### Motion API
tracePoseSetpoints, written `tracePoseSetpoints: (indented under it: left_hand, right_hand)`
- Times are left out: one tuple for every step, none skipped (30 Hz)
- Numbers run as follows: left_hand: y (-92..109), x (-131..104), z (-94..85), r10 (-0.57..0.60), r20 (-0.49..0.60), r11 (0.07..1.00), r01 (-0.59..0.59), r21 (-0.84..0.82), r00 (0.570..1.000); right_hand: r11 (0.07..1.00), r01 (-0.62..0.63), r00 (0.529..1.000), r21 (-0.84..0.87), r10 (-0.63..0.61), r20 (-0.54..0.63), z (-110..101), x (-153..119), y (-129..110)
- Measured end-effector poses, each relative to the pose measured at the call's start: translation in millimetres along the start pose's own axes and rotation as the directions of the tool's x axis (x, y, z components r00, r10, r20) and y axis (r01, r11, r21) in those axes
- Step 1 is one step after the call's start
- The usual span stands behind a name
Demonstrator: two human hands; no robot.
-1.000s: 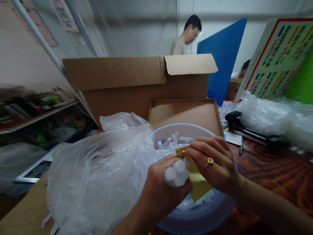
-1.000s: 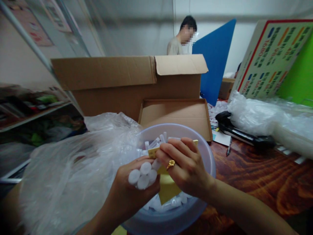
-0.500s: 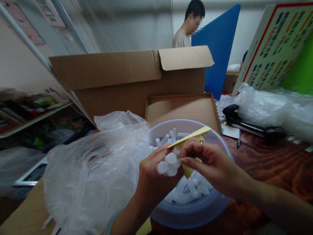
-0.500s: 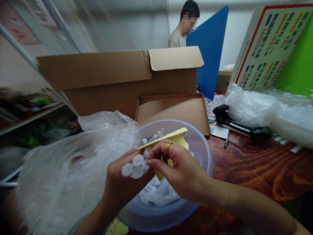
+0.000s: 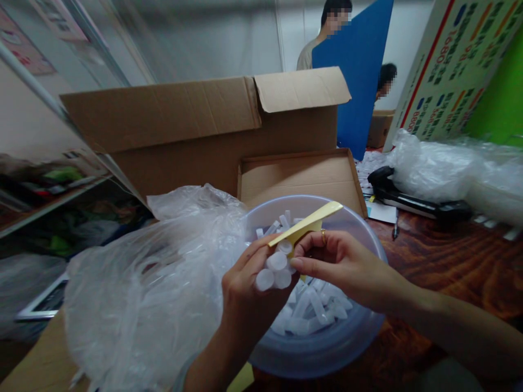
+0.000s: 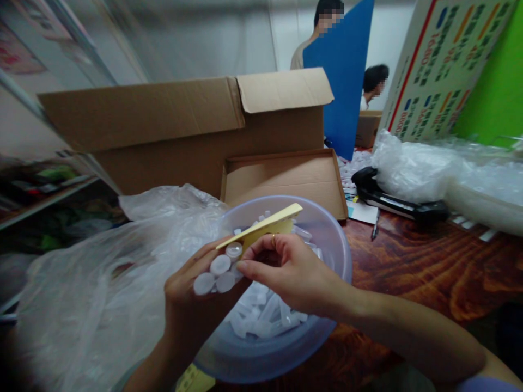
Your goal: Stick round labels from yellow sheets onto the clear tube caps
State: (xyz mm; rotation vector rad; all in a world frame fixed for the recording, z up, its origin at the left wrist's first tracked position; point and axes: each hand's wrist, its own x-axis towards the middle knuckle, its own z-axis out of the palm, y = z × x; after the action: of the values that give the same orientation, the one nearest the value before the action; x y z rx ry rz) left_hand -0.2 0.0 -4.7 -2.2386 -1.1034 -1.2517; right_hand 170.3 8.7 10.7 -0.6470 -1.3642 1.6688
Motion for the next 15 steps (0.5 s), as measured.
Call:
tracePoseSetpoints:
  left_hand:
    - [0.4,-0.3,-0.2,0.002,0.000,1.000,-0.002,0.006,1.000]
    - [0.8,-0.5,-0.5,0.002,-0.002,1.000,-0.002,0.011,1.000]
    - [1.3,-0.5,-0.8,0.000,-0.003,1.000,0.000,0.015,1.000]
    - [1.7,-0.4,-1.1,-0.001,-0.005,1.000,0.001,0.015,1.000]
    - [2.0,-0.4,-1.3,0.000,-0.005,1.000,0.000,0.016,1.000]
    - [2.3,-0.3,-1.4,0.000,-0.005,1.000,0.000,0.017,1.000]
    - [2.4,-0.3,-1.5,0.000,-0.003,1.000,0.000,0.017,1.000]
    - [2.4,-0.3,-1.5,0.001,-0.003,1.000,-0.001,0.017,1.000]
    - [2.3,-0.4,-1.4,0.001,-0.004,1.000,-0.001,0.015,1.000]
    - [2.2,-0.5,-1.4,-0.001,-0.001,1.000,0.001,0.011,1.000]
    - [1.9,-0.6,-1.3,-0.003,-0.003,1.000,0.003,0.006,1.000]
    - [1.7,-0.7,-1.2,-0.003,-0.004,1.000,0.003,-0.001,1.000]
    - [1.5,-0.8,-1.1,-0.001,-0.007,1.000,0.001,-0.003,1.000]
    - [1.4,-0.9,-1.0,0.001,-0.009,1.000,-0.001,0.001,1.000]
    - [1.4,-1.0,-1.0,0.005,-0.011,1.000,-0.005,0.010,1.000]
  right_hand:
    - [1.000,-0.011,1.000,0.029,0.011,-0.005,0.3,0.7,0.3]
    - [0.999,-0.013,1.000,0.049,0.013,-0.010,0.6,1.3,0.6]
    - [0.998,-0.008,1.000,0.062,0.009,-0.015,0.9,1.9,0.8]
    - [0.998,0.000,1.000,0.068,0.002,-0.017,1.2,2.3,1.0]
    - [0.998,0.007,1.000,0.068,-0.006,-0.016,1.2,2.6,1.2]
    - [0.998,0.013,1.000,0.065,-0.012,-0.015,1.2,2.8,1.3]
    - [0.998,0.017,1.000,0.059,-0.017,-0.012,1.0,2.8,1.5]
    - [0.998,0.020,1.000,0.054,-0.019,-0.009,0.8,2.7,1.6]
    - [0.999,0.023,1.000,0.046,-0.023,-0.008,0.7,2.5,1.9]
    - [0.999,0.029,1.000,0.036,-0.029,-0.009,0.6,2.2,2.4]
    - [0.999,0.035,0.999,0.026,-0.035,-0.011,0.8,2.0,3.1]
    - [0.999,0.041,0.999,0.015,-0.041,-0.014,1.1,2.0,4.1]
    - [0.999,0.045,0.999,0.001,-0.045,-0.019,1.5,2.1,5.5]
    - [0.999,0.049,0.998,-0.014,-0.049,-0.027,2.0,2.4,7.2]
    - [0.998,0.053,0.998,-0.027,-0.054,-0.037,2.4,3.0,9.2]
